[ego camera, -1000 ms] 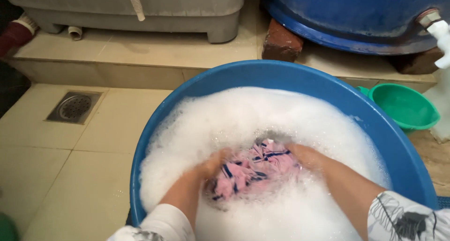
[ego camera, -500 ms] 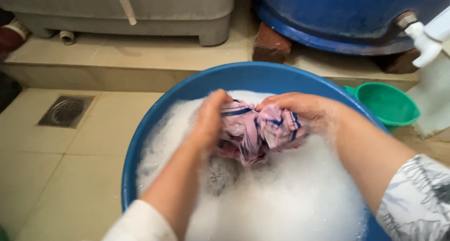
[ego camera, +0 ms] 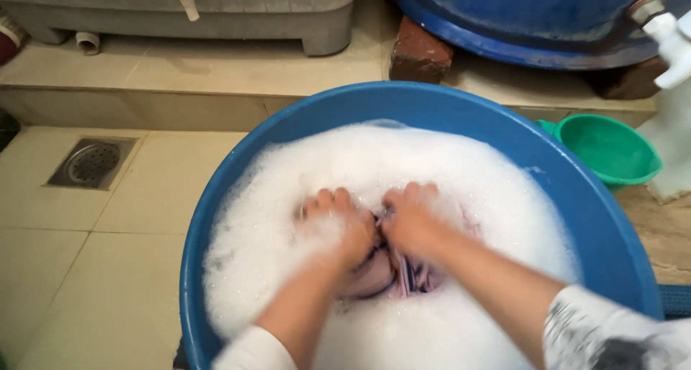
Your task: Hand washing a pink patterned shirt and a brown towel in basins of soapy water.
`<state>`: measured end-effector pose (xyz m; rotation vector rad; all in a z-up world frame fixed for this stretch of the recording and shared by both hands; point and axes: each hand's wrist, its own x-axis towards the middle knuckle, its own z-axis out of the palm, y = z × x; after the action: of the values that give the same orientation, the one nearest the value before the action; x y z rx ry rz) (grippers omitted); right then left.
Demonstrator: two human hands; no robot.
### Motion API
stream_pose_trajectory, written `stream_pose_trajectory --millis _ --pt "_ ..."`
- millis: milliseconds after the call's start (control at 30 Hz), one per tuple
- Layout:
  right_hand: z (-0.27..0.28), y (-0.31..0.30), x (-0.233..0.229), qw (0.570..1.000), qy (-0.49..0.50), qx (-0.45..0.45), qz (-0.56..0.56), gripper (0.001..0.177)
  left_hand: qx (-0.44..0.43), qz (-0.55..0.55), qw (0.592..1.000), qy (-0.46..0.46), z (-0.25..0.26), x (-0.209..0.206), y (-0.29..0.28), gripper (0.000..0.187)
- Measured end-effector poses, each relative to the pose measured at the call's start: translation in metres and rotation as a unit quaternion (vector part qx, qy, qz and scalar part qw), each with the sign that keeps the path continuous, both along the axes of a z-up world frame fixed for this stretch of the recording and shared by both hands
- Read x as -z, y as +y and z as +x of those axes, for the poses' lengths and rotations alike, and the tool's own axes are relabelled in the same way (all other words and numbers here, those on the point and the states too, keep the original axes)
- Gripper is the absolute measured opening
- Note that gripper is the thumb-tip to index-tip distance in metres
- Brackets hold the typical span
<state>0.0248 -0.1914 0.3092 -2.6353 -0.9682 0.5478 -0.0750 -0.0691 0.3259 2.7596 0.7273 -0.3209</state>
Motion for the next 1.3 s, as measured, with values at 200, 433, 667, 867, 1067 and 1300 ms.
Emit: stream_pose_trajectory --millis 200,433,667,867,1067,1300 --pt "-0.043 -0.004 -0.005 0.984 -0.055 -0.041 -0.163 0.055 -0.040 0.027 0.998 0.045 0.013 0.043 -0.031 0.061" --pt "-0.008 -0.008 0.077 0.992 -0.033 -0.030 -0.118 0.076 0.049 0.029 0.988 0.145 0.024 0.039 -0.025 0.069" --pt "0.006 0.000 0.092 0.994 0.085 0.030 -0.068 0.070 -0.009 -0.086 0.967 0.241 0.040 0.009 -0.009 0.062" --pt "0.009 -0.001 0.087 0.979 0.184 0.090 -0.007 0.064 -0.139 -0.178 0.965 0.134 0.050 0.052 -0.004 0.059" --pt "0.006 0.001 0.075 0.946 0.285 0.141 0.067 0.058 -0.177 -0.153 0.965 -0.117 0.058 0.157 0.016 0.082" --pt "0.062 -0.039 0.085 0.875 0.323 0.266 0.243 0.052 -0.263 -0.416 0.828 -0.269 0.029 0.223 0.107 0.086"
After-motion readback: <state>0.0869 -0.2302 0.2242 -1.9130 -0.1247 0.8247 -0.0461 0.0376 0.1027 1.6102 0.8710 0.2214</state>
